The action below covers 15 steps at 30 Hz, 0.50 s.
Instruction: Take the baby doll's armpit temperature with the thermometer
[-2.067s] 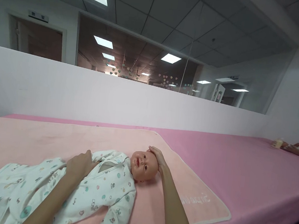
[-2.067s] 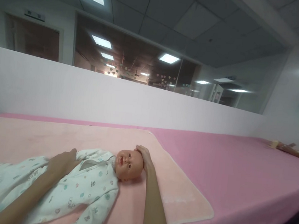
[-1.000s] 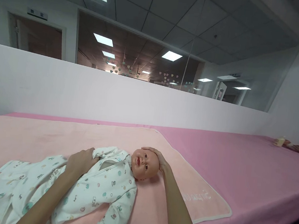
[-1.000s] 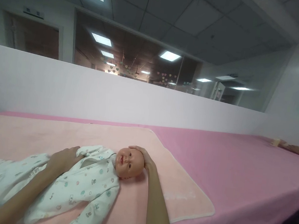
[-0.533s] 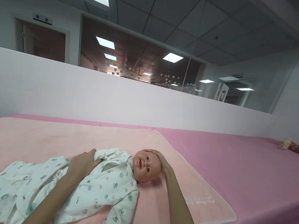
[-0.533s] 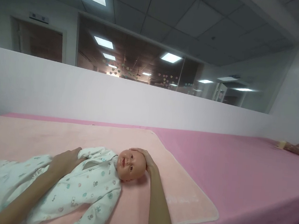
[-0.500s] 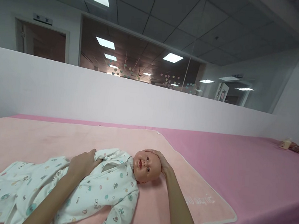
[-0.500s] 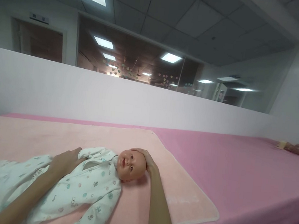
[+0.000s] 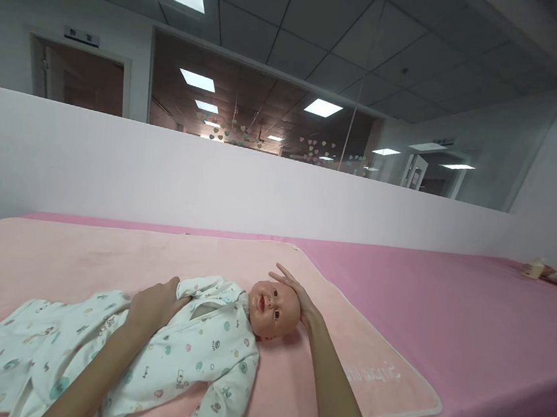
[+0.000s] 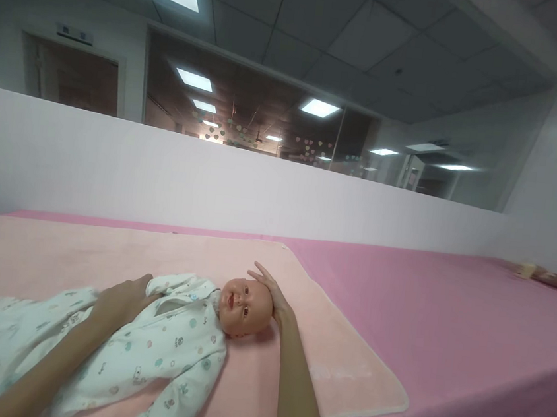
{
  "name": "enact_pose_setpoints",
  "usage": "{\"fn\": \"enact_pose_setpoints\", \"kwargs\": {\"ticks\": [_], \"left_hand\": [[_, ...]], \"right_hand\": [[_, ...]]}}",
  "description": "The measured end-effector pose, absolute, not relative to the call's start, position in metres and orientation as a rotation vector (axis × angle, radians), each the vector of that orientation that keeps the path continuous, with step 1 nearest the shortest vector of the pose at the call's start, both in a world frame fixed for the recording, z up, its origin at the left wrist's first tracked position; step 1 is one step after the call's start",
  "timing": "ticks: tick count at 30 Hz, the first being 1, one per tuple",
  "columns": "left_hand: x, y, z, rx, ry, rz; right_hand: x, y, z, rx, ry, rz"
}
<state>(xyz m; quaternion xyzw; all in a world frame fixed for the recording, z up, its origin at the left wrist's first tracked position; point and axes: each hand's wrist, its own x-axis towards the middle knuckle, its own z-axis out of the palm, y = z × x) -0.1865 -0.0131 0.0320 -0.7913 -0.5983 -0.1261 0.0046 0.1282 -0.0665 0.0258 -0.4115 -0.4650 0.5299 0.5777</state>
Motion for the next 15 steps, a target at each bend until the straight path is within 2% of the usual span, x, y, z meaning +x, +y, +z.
{"fn": "enact_pose_setpoints", "kwargs": {"ticks": [15], "left_hand": [[-0.187,-0.0156,0.0324,-2.48,-1.852,-0.383]], "right_hand": [[0.126,-0.0619,0.0222,-1.067,-1.019,1.261]]}}
